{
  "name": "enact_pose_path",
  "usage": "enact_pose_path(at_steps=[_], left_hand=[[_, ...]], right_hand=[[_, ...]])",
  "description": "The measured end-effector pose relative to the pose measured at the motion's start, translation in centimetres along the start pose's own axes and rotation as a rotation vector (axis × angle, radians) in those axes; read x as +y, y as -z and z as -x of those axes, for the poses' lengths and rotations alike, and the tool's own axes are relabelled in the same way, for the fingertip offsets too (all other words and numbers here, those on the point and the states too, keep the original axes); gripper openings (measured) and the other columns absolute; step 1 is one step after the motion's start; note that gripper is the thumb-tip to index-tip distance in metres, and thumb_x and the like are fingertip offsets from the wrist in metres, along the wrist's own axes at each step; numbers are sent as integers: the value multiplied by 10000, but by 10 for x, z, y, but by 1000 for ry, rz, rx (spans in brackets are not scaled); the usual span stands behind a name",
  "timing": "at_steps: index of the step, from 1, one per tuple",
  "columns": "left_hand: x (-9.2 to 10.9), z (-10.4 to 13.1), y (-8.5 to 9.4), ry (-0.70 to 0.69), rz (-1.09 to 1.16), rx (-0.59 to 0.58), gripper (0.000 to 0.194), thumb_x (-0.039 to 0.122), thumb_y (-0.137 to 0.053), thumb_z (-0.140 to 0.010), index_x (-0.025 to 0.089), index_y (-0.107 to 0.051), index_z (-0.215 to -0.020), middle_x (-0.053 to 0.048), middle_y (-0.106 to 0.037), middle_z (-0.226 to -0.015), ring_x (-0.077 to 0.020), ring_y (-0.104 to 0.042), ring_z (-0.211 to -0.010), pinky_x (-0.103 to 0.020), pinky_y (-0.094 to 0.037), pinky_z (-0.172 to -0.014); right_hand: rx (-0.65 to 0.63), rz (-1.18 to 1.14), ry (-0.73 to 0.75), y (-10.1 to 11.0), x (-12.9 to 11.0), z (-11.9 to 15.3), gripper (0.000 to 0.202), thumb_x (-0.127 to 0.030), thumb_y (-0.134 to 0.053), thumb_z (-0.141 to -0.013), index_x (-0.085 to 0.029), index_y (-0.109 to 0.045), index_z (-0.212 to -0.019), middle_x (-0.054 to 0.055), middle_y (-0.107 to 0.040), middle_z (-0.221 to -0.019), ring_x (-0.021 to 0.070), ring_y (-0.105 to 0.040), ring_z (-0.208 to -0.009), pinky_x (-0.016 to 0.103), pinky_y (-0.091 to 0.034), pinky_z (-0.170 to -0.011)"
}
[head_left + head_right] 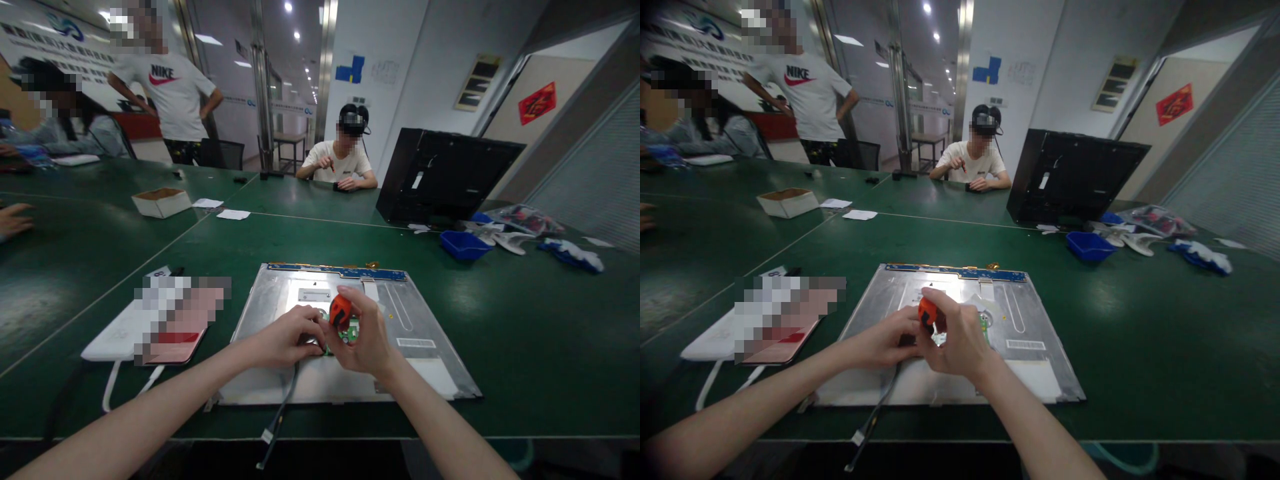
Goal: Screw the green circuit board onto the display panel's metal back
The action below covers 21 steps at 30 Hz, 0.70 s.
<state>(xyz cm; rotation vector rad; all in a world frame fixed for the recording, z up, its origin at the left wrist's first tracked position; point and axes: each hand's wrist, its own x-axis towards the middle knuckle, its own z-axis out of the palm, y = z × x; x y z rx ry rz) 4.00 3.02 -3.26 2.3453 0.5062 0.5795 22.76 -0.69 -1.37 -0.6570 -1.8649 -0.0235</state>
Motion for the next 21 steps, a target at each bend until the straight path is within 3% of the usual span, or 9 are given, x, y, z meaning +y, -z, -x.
enact_pose_path(at_steps=[12,21], left_hand=[[-4,-1,3,1,-23,-37,44,216,-690,-872,177,-704,-885,-65,-639,-1047,-216,-572,-979,-368,-434,-896],[-6,1,3,2,-17,-37,49,211,-687,-874,182,-712,-904,-66,-634,-1058,-214,-577,-975,-360,-441,-887]], right_hand=[[-46,-46,-6,5,0,-2,632,-136,-556,-830,-192,-318,-1413,3,-544,-834,100,-485,-535,234,-462,-464],[-12,-10,-30,3,-3,-3,599,-164,-570,-856,-226,-334,-1403,-4,-552,-836,84,-468,-503,208,-433,-421]])
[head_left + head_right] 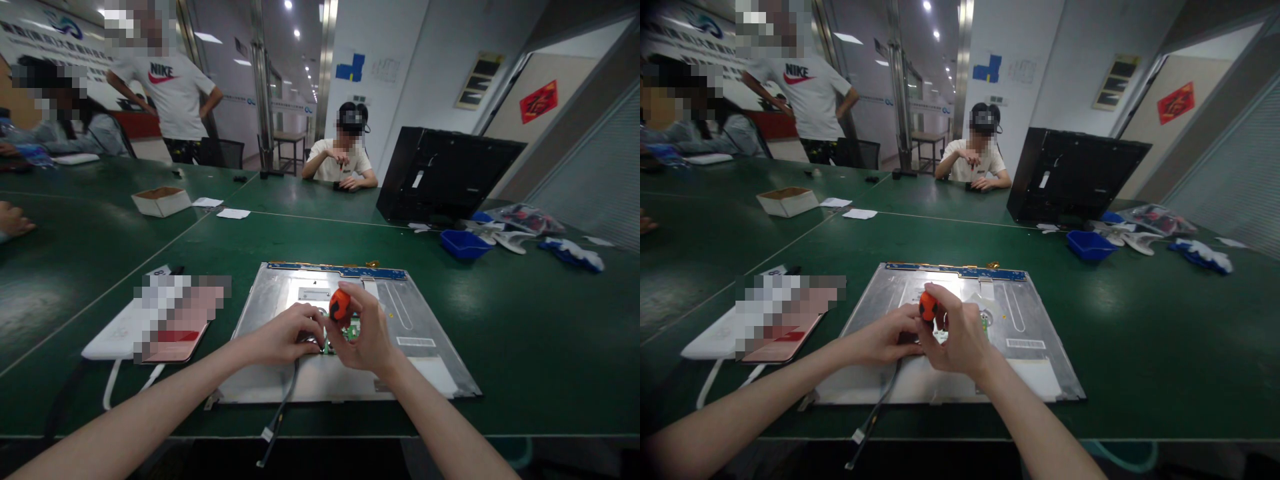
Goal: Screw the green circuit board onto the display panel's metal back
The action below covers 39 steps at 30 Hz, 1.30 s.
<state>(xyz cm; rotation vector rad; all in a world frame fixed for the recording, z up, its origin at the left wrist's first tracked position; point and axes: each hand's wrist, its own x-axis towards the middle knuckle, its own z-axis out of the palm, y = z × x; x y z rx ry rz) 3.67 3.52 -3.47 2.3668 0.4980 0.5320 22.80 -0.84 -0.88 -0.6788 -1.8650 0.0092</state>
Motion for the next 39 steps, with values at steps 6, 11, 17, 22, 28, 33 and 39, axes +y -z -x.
enact_pose_path(at_steps=[6,11,17,22,28,33,39], left_hand=[[1,0,-1,-2,5,24,51,161,-679,-855,184,-703,-893,-58,-644,-1046,-218,-573,-996,-375,-428,-908],[1,0,-2,14,-8,35,78,133,-670,-841,183,-707,-888,-65,-641,-1054,-228,-563,-1014,-391,-435,-926],[2,-1,-1,13,-20,8,61,144,-660,-843,176,-702,-874,-67,-632,-1033,-219,-569,-982,-370,-453,-906],[4,-1,0,-1,-22,14,77,172,-642,-868,178,-706,-910,-74,-627,-1040,-214,-571,-959,-375,-451,-902],[7,0,0,20,-15,21,74,181,-662,-855,183,-712,-910,-71,-627,-1028,-222,-562,-965,-382,-443,-898],[7,0,0,17,-17,21,64,192,-667,-852,184,-707,-901,-69,-634,-1010,-231,-562,-975,-394,-431,-904],[6,-1,0,15,-23,7,62,218,-676,-861,192,-710,-906,-66,-629,-1014,-224,-570,-961,-383,-437,-903]], right_hand=[[1,-23,-31,-3,3,2,606,-186,-583,-868,-239,-333,-1417,-37,-514,-750,85,-465,-486,206,-428,-416],[-8,26,5,0,3,-1,589,-210,-592,-868,-227,-357,-1408,-29,-557,-751,90,-482,-472,222,-416,-412],[-20,13,47,4,-1,-5,586,-168,-546,-848,-188,-362,-1404,5,-621,-815,101,-525,-500,236,-443,-432],[-9,10,24,3,-2,-3,594,-148,-549,-840,-196,-358,-1401,5,-613,-823,94,-508,-492,226,-445,-422],[7,12,4,1,0,-1,593,-180,-585,-848,-233,-342,-1386,-15,-562,-796,88,-473,-484,211,-418,-402],[7,30,8,1,1,0,567,-212,-586,-859,-228,-354,-1377,-15,-555,-793,86,-465,-468,214,-408,-389],[-17,-16,16,3,1,0,587,-197,-566,-847,-205,-348,-1391,-13,-557,-773,115,-507,-509,245,-462,-434]])
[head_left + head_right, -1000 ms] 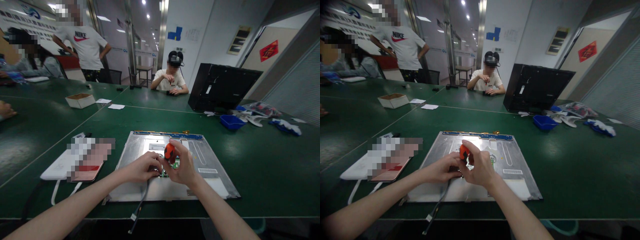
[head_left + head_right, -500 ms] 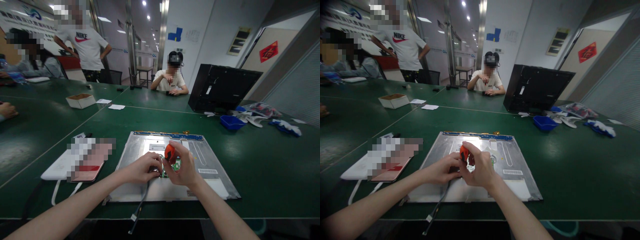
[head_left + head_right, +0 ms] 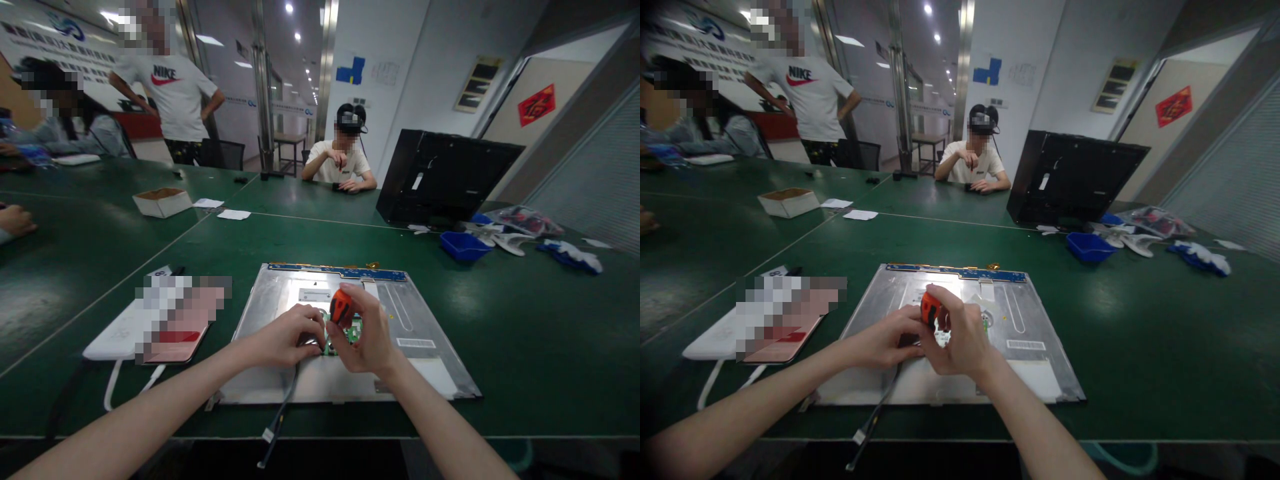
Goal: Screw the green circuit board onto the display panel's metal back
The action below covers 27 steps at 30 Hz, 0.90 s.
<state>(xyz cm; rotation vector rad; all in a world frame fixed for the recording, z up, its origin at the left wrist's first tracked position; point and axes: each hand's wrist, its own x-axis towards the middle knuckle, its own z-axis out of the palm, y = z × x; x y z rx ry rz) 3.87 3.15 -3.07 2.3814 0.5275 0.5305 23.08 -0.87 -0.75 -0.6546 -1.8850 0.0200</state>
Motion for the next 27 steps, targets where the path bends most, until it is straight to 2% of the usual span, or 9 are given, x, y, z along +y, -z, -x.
enact_pose_path(at_steps=[4,14,19,27], left_hand=[[0,-1,1,-3,-7,-10,79,232,-681,-864,195,-713,-926,-68,-629,-1026,-224,-575,-961,-378,-443,-904],[-1,1,0,-6,-6,14,56,227,-685,-863,186,-705,-895,-65,-636,-1024,-221,-568,-970,-373,-437,-899],[2,0,1,-2,-8,14,51,206,-687,-855,188,-705,-899,-63,-640,-1028,-229,-568,-987,-387,-431,-914],[2,-1,2,-8,-21,-5,121,216,-663,-872,209,-720,-978,-67,-643,-1019,-225,-584,-971,-372,-452,-905]], right_hand=[[13,3,-11,0,-2,-2,592,-157,-554,-841,-215,-343,-1391,7,-590,-819,110,-518,-514,235,-463,-432],[86,78,7,-2,-4,-5,547,-191,-583,-858,-239,-365,-1358,-52,-519,-722,86,-454,-469,199,-395,-404],[61,86,6,-1,-3,-4,531,-225,-580,-865,-233,-380,-1357,-41,-535,-736,91,-463,-476,213,-405,-414],[42,51,-3,1,-4,-4,577,-154,-543,-830,-216,-362,-1375,-16,-578,-774,105,-492,-505,226,-434,-427]])
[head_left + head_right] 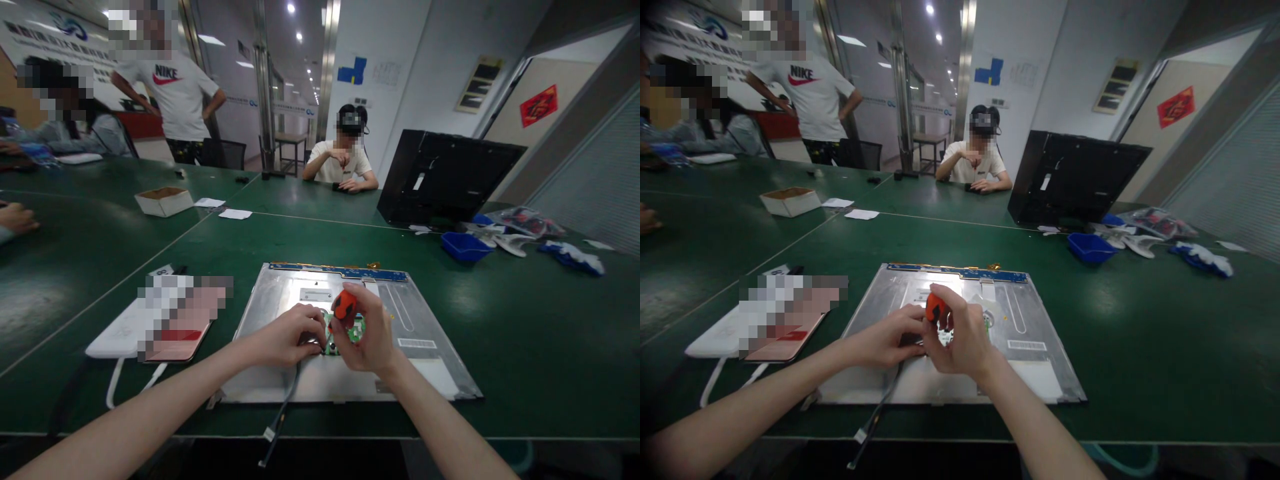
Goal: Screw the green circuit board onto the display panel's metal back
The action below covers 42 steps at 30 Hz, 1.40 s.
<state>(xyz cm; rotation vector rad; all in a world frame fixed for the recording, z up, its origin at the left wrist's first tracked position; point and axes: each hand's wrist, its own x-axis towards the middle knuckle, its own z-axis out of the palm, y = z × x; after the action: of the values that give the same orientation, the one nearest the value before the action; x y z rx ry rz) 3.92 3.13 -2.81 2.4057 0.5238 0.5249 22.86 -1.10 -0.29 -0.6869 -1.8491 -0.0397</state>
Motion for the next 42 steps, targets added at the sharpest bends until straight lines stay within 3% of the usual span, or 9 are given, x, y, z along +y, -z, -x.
enact_pose_path(at_steps=[9,20,29,34,42], left_hand=[[-1,2,-1,12,-1,24,73,148,-699,-821,172,-710,-889,-75,-636,-1025,-236,-571,-996,-390,-436,-923],[-3,2,-1,-20,0,8,108,220,-668,-865,202,-707,-964,-70,-635,-1039,-229,-574,-980,-384,-450,-915],[0,2,-3,-6,-7,29,63,178,-668,-840,176,-690,-899,-73,-634,-1040,-230,-573,-975,-377,-448,-891],[-1,2,-4,-13,-5,34,50,178,-665,-839,172,-684,-884,-75,-636,-1029,-231,-576,-964,-371,-452,-862],[1,1,-2,-9,-20,4,60,197,-658,-868,181,-690,-916,-71,-634,-1032,-223,-573,-967,-377,-441,-895]], right_hand=[[30,63,23,-1,1,-1,534,-181,-584,-847,-230,-385,-1340,-46,-544,-710,90,-465,-453,218,-403,-405],[-49,1,20,2,2,-1,578,-166,-534,-834,-205,-367,-1386,21,-629,-849,112,-514,-507,250,-447,-443],[31,74,43,-1,0,-3,521,-197,-568,-866,-222,-394,-1356,-16,-612,-798,90,-479,-471,226,-417,-425],[9,58,44,-1,2,-2,509,-242,-574,-881,-207,-401,-1358,-4,-611,-806,96,-479,-480,236,-411,-421],[-31,-13,7,-1,3,2,583,-166,-534,-848,-196,-347,-1400,14,-595,-842,108,-498,-522,250,-451,-452]])
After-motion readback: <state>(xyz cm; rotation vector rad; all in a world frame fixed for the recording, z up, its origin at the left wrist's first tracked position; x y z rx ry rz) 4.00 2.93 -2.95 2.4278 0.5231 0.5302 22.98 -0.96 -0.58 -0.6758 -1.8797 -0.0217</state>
